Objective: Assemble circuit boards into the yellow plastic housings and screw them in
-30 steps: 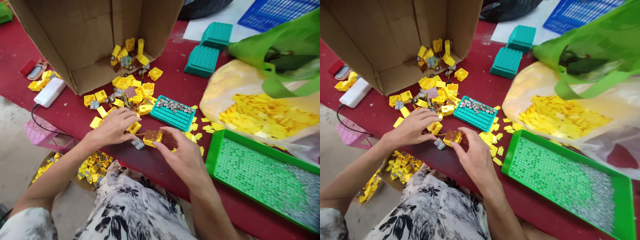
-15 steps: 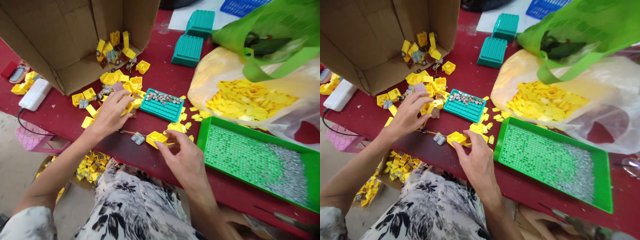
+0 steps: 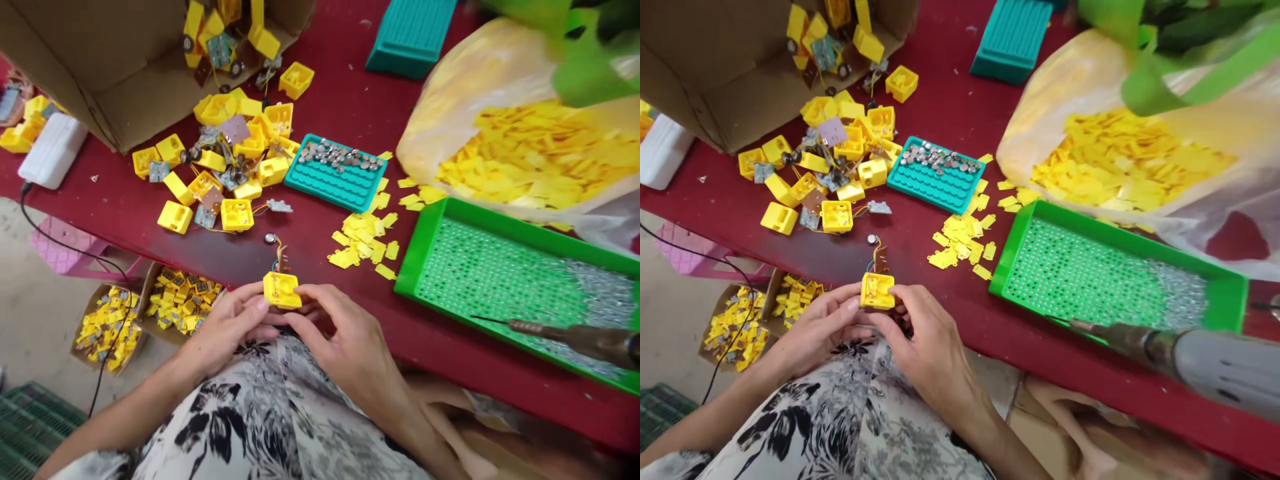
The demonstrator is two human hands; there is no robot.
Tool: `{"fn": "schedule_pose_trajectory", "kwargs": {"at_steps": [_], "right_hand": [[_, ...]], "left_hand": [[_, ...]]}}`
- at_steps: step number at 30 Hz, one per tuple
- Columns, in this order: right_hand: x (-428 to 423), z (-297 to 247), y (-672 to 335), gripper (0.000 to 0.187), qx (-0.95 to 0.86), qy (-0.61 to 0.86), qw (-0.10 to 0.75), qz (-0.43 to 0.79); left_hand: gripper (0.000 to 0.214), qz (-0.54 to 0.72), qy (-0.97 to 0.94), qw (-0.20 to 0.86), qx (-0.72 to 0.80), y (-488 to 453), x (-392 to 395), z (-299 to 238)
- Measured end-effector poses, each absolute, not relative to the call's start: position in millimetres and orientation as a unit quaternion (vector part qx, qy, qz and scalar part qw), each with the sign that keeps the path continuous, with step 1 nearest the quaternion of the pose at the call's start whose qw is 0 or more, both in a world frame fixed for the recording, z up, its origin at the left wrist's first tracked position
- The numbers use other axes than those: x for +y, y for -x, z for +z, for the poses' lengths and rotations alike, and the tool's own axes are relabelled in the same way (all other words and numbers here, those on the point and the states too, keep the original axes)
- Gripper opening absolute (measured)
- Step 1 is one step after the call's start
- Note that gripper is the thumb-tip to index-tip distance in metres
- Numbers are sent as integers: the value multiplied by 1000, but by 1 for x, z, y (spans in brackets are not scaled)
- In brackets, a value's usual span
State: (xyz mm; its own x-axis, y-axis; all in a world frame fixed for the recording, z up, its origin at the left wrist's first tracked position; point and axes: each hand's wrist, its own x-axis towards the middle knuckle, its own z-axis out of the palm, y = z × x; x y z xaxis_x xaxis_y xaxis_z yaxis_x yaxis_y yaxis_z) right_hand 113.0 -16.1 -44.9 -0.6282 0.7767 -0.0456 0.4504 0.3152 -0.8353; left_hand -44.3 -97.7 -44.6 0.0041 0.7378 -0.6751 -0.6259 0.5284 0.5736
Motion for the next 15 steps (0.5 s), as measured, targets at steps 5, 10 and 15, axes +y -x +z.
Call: {"fn": "schedule_pose_trajectory", "kwargs": {"at_steps": [5,10,15], "right_hand": [[-14,-37,-113,19,-813,306,158,470],[20,-42,-101,13,-824,368,251,351],[58,-66,-69,20,-888,293,231,269]], "left_hand": [[47,486,-69,671,556,55,-98,-44],[45,462,-86,634,614,67,-99,-41],[43,453,-113,625,625,79,-96,-40]]}}
